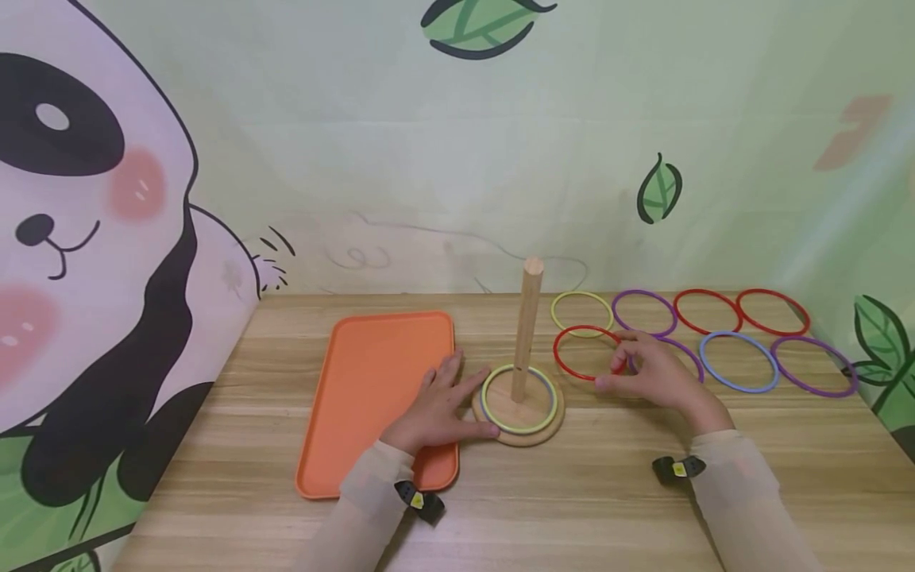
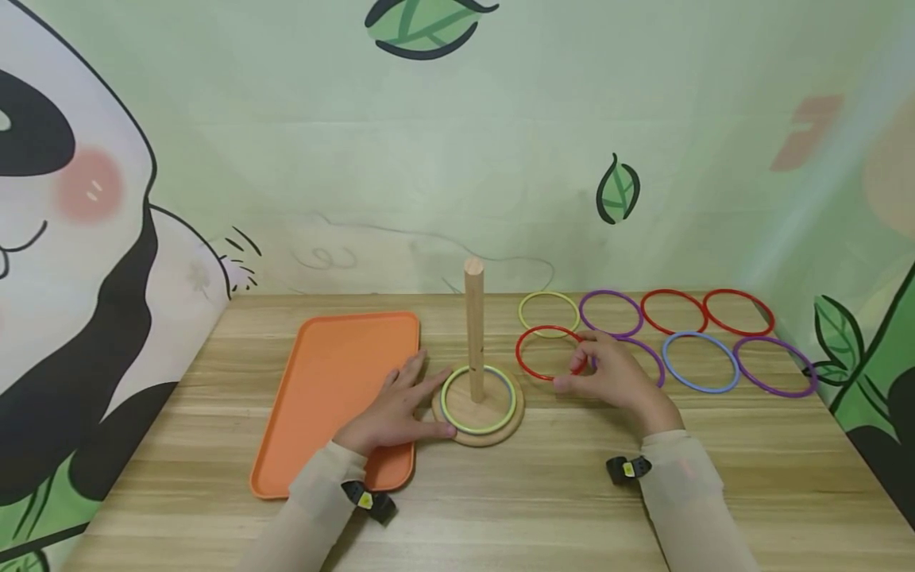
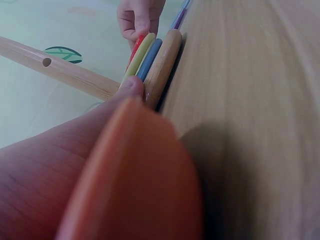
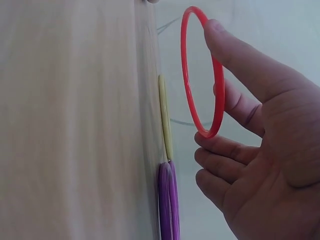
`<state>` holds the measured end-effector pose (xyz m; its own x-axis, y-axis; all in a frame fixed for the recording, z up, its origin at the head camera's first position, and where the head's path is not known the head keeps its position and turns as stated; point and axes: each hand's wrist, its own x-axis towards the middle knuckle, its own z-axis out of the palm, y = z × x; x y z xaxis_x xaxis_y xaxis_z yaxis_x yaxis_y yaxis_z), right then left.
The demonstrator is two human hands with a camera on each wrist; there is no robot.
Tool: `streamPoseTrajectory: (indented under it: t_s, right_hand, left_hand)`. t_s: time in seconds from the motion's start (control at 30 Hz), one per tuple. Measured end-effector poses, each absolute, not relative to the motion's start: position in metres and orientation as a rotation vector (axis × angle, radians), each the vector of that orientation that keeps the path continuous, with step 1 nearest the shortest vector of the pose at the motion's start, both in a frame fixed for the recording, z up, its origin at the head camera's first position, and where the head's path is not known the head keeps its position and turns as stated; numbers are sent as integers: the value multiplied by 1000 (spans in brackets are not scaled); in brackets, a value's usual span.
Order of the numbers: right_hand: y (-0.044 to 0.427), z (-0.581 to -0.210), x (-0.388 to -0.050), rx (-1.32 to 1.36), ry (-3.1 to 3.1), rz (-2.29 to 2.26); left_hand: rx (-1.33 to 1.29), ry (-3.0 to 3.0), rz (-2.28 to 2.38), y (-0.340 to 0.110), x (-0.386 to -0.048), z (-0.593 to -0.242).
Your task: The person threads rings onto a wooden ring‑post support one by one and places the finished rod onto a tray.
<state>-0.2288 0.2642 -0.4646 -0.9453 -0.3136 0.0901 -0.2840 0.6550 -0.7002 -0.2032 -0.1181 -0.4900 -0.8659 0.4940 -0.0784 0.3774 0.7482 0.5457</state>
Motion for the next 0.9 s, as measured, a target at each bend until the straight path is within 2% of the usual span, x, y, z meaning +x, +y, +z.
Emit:
streamPoseTrajectory:
  t_s: [0.9]
  right_hand:
    - [265,-452,-226,-471,2893,-1190]
  left_hand:
    - [709,2731,769,-118,-204,-492]
